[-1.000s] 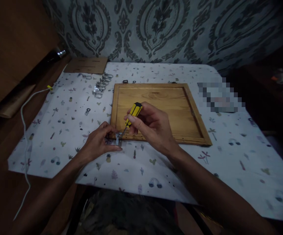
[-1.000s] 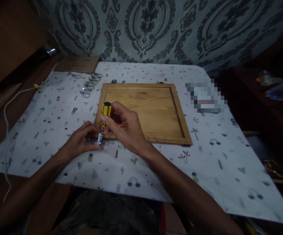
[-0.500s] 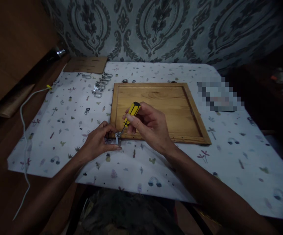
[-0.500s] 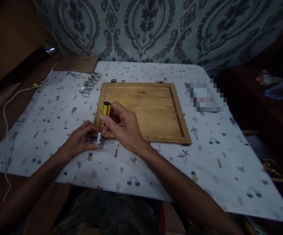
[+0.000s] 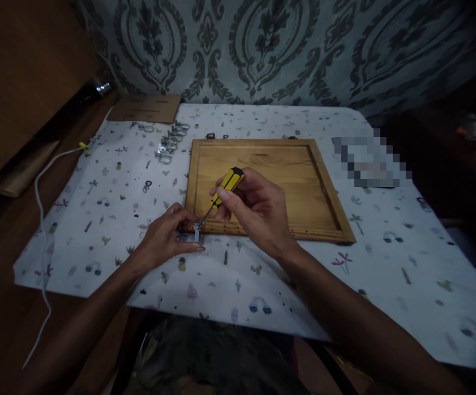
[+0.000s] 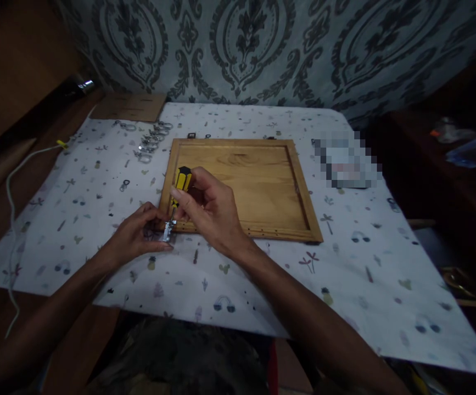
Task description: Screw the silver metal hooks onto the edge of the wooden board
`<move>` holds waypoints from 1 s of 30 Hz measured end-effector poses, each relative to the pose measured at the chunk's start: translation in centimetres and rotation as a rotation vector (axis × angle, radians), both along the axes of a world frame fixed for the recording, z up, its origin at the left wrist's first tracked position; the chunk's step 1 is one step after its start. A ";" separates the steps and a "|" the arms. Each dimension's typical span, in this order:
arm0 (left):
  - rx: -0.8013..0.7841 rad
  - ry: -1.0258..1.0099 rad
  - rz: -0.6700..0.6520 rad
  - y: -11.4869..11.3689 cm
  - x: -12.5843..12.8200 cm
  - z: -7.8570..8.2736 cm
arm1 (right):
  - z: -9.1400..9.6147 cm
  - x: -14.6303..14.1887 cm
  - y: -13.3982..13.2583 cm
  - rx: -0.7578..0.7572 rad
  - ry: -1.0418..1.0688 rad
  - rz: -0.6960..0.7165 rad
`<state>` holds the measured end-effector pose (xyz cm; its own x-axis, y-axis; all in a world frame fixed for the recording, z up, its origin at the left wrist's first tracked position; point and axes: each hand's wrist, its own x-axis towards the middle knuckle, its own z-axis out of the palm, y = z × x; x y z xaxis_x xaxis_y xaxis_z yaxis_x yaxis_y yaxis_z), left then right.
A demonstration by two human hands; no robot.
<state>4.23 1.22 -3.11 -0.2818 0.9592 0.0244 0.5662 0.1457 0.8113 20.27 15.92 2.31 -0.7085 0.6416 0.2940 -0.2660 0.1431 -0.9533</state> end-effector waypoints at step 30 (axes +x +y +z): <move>-0.030 0.009 -0.017 0.1 0.0 0.6 | -0.1 0.0 -0.4 -0.054 -0.027 0.142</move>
<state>4.25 1.35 -2.49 -0.2656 0.9641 -0.0023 0.5757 0.1605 0.8017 20.26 15.55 2.24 -0.8006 0.5483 0.2417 -0.2543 0.0542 -0.9656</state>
